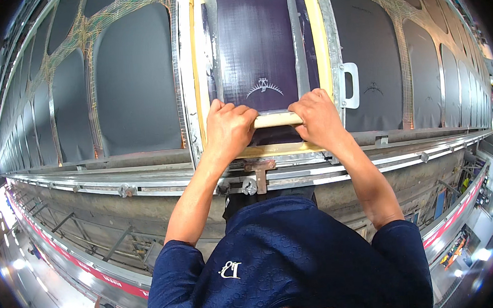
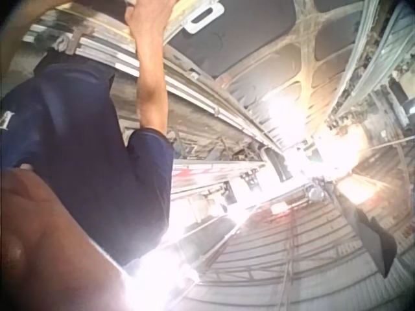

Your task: The person repeatedly pulls a squeegee across a screen-printing frame to spread ink over a purple fabric. The person maintains consistent pressure and motion throughout the process.

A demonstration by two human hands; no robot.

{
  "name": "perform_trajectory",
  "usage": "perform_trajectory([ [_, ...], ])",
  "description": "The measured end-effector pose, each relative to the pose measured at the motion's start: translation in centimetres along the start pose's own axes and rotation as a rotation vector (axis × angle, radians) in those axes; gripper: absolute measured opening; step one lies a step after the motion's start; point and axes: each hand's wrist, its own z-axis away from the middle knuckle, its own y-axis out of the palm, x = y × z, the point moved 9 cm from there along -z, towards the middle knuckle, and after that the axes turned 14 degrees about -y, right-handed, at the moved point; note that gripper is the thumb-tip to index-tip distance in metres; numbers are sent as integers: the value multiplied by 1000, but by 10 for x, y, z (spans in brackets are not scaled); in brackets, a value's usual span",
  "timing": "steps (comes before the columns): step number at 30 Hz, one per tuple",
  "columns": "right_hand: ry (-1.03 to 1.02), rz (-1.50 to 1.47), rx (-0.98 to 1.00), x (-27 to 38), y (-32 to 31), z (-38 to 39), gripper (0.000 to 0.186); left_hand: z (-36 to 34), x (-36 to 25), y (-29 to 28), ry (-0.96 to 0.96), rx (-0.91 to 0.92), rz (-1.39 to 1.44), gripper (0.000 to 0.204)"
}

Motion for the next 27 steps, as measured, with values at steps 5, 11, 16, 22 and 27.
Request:
perform_trajectory([
  [5,26,26,65,-44,-18,-43,18,-62,15,-9,9,68,-6,20],
  [11,-6,50,-26,-187,-73,-186,17,-258,74,-22,40,-54,-155,29],
  [16,94,39,56,-285,-83,-257,34,-374,105,-17,21,5,-176,37],
  [22,146,31,35,-291,-83,-259,34,-380,110,-12,-46,7,-172,35],
  [27,99,49,15,-239,-75,-224,26,-322,95,-14,-19,-38,-169,36],
])
